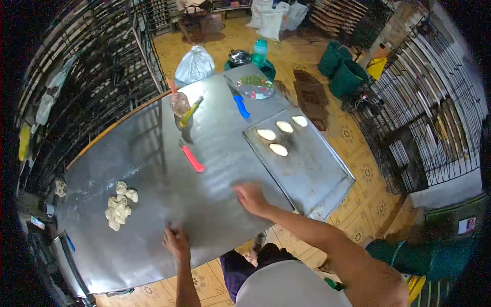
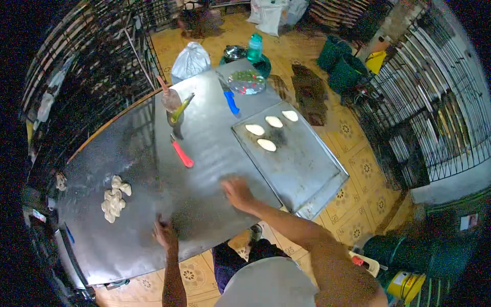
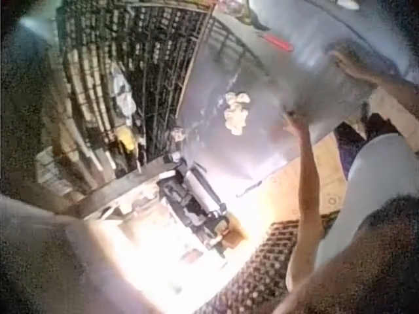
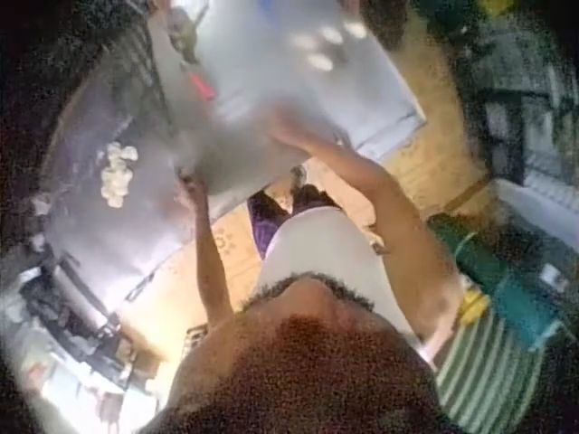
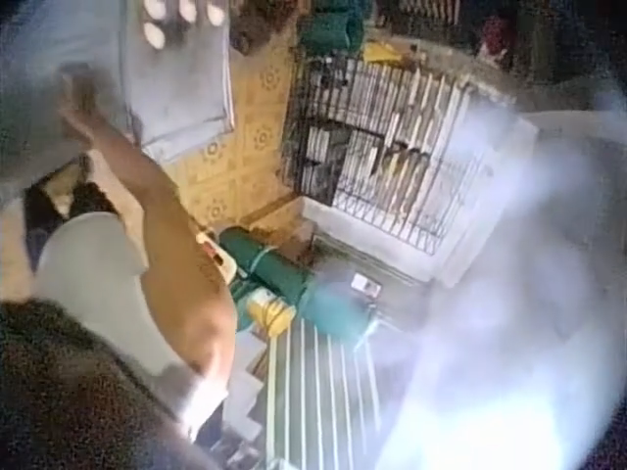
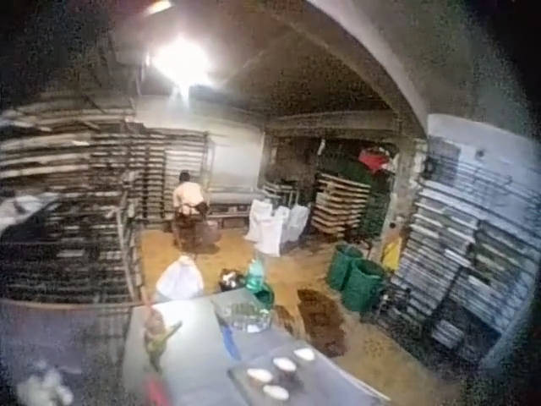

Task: Shape portions of dough into rolls, score them with a knife, and place them on a baking sheet for the rack.

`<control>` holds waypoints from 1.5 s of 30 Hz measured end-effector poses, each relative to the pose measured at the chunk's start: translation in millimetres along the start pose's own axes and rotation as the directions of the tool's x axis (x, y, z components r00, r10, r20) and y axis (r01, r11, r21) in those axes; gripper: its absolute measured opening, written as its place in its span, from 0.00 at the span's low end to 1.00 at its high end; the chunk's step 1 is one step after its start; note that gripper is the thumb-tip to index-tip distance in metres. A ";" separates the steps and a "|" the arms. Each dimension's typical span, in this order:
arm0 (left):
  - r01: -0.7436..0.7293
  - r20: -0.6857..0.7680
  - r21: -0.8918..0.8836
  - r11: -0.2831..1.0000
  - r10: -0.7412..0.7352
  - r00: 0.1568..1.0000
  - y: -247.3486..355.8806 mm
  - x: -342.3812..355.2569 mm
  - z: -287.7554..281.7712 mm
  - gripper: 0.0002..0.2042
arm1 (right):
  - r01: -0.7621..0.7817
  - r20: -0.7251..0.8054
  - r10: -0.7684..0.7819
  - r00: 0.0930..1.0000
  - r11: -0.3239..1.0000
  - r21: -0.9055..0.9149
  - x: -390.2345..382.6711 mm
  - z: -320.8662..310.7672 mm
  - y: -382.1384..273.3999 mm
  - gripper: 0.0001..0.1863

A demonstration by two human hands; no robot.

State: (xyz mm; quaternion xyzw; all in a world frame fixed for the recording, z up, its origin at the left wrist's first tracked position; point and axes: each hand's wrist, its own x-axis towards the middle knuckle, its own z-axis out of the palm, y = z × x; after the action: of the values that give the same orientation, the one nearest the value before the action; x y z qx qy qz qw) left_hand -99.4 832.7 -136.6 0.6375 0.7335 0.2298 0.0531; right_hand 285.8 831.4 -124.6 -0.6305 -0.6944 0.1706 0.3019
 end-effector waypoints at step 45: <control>-0.034 -0.063 -0.133 0.991 0.026 0.998 66.9 122.2 21.2 0.16 | 0.098 -0.287 -0.171 0.942 0.962 -0.253 135.0 4.1 -19.3 0.04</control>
State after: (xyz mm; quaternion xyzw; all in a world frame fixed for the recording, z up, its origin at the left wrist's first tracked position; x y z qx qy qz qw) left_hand -52.8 961.1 -102.1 0.6361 0.7081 0.2984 0.0699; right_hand 265.3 961.3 -88.3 -0.6314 -0.6961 -0.0339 0.3400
